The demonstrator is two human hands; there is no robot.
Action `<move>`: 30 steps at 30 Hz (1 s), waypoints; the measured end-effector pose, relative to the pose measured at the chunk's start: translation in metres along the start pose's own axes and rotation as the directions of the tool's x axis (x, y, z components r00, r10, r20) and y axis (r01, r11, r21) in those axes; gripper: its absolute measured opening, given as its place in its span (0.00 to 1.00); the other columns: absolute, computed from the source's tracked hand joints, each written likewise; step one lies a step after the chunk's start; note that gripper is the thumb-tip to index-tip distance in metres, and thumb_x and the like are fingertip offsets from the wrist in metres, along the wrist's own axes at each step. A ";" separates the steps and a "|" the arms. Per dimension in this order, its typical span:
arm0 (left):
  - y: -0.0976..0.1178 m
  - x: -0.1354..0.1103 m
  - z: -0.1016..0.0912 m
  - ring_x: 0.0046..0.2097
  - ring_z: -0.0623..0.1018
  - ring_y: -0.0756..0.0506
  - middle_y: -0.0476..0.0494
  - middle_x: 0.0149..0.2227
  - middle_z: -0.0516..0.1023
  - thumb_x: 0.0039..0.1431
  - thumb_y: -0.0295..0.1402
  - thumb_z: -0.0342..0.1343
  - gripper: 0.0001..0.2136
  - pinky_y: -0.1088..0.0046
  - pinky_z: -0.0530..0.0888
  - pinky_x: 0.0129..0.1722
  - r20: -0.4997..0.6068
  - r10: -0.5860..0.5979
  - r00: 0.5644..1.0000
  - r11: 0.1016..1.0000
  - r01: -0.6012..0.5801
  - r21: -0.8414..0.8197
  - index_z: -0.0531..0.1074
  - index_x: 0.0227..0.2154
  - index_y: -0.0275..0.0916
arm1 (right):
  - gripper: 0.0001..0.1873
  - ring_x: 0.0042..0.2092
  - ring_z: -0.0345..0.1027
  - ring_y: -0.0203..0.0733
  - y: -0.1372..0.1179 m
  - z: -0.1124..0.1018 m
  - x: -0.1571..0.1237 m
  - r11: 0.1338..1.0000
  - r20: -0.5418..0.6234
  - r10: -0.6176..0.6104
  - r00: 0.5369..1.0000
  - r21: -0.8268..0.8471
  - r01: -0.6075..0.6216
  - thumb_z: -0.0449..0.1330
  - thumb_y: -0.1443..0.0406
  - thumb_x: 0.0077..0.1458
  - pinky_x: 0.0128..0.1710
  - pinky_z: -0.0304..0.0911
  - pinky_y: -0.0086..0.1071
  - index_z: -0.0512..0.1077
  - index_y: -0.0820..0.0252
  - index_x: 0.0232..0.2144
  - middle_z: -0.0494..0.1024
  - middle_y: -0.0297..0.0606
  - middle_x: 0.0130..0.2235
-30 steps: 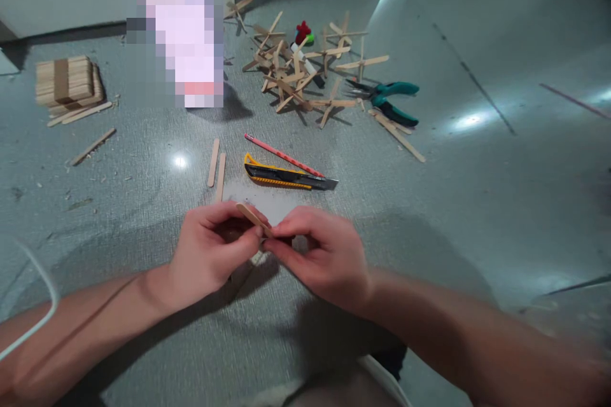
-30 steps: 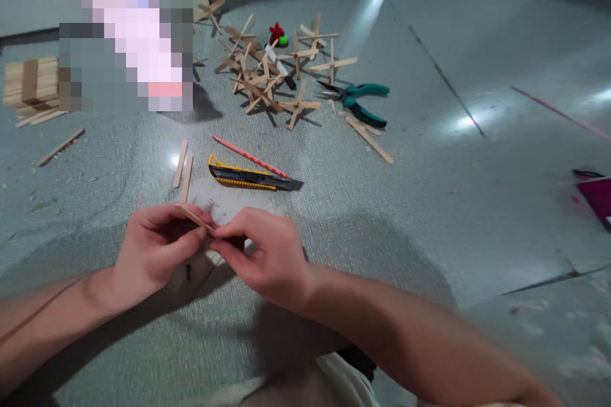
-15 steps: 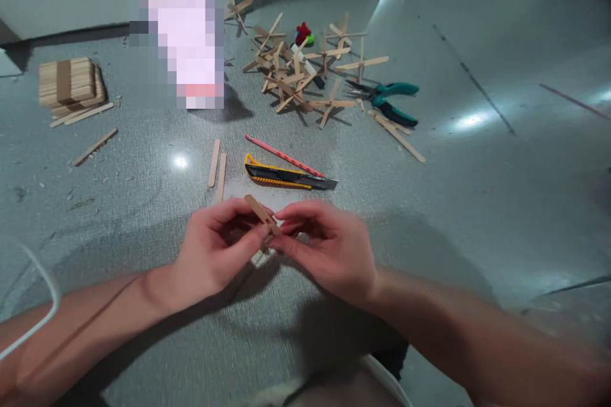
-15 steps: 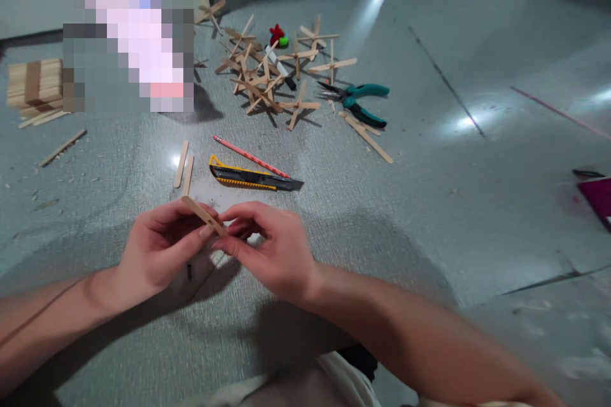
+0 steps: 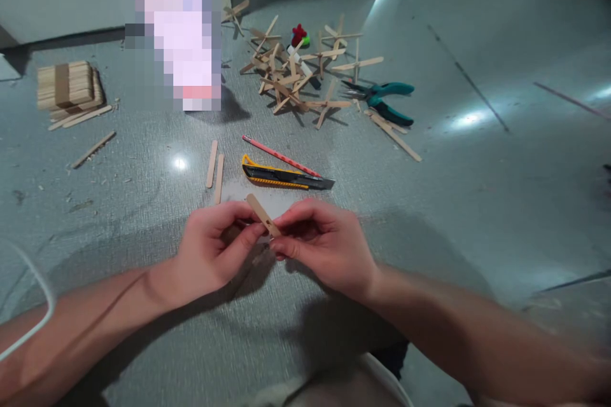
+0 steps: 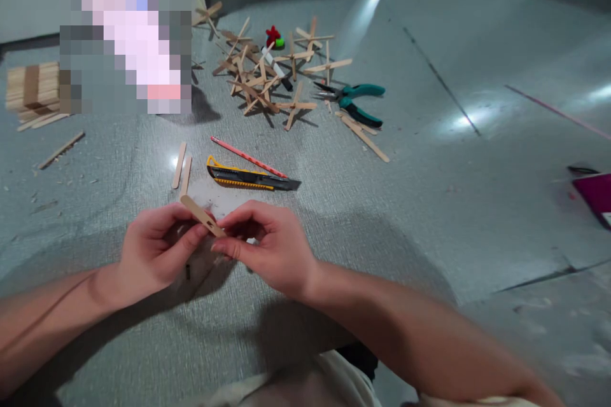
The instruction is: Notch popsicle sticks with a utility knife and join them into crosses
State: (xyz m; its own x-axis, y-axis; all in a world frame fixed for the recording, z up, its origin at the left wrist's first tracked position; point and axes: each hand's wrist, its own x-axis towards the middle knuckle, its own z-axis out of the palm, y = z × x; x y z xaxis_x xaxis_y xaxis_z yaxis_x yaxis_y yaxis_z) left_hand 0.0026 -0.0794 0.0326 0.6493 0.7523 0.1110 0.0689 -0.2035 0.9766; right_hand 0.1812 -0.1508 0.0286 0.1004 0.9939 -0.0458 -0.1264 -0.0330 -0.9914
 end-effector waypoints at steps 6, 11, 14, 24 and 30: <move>0.001 0.000 -0.004 0.31 0.75 0.52 0.49 0.30 0.78 0.64 0.28 0.58 0.02 0.77 0.71 0.31 0.057 0.075 0.996 0.995 -0.078 0.056 0.75 0.36 0.39 | 0.14 0.29 0.76 0.34 0.001 0.000 0.002 0.999 0.035 -0.015 0.999 0.036 0.014 0.76 0.61 0.45 0.29 0.75 0.26 0.77 0.57 0.31 0.81 0.31 0.29; 0.001 0.001 0.003 0.31 0.76 0.51 0.48 0.30 0.78 0.64 0.35 0.59 0.06 0.78 0.72 0.31 0.058 -0.121 0.991 0.963 0.132 -0.235 0.73 0.34 0.39 | 0.14 0.29 0.76 0.34 0.003 -0.001 0.003 0.994 0.067 -0.012 0.998 0.113 0.005 0.75 0.59 0.47 0.30 0.74 0.27 0.78 0.56 0.34 0.80 0.31 0.29; -0.001 0.002 0.004 0.30 0.74 0.51 0.48 0.30 0.76 0.64 0.40 0.60 0.10 0.76 0.72 0.30 0.040 -0.172 0.984 0.953 0.176 -0.248 0.71 0.34 0.38 | 0.13 0.31 0.76 0.35 0.003 -0.003 0.004 0.997 0.033 -0.058 0.998 0.050 0.056 0.76 0.58 0.47 0.33 0.75 0.29 0.78 0.55 0.32 0.81 0.31 0.30; 0.001 0.023 -0.023 0.29 0.71 0.50 0.48 0.29 0.74 0.63 0.35 0.57 0.05 0.75 0.66 0.27 0.043 -0.267 0.963 0.963 0.266 0.039 0.72 0.33 0.40 | 0.08 0.30 0.74 0.34 0.002 -0.005 0.003 0.989 -0.008 -0.113 0.994 -0.094 0.112 0.73 0.68 0.49 0.30 0.70 0.27 0.78 0.55 0.32 0.81 0.31 0.31; 0.001 0.034 -0.067 0.26 0.64 0.47 0.47 0.26 0.72 0.60 0.34 0.55 0.05 0.70 0.55 0.28 -0.007 -0.164 0.986 0.629 0.110 0.770 0.73 0.30 0.42 | 0.09 0.31 0.74 0.35 0.000 -0.007 0.001 0.993 -0.004 -0.066 0.998 -0.100 0.065 0.71 0.65 0.50 0.31 0.71 0.29 0.77 0.56 0.34 0.80 0.31 0.30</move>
State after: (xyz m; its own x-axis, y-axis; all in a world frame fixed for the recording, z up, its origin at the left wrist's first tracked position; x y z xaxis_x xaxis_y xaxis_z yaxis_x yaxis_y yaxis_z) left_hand -0.0260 -0.0116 0.0501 0.6242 0.7797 -0.0499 0.6977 -0.5275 0.4848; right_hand 0.1884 -0.1504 0.0274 0.1126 0.9935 0.0190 -0.0207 0.0214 -0.9996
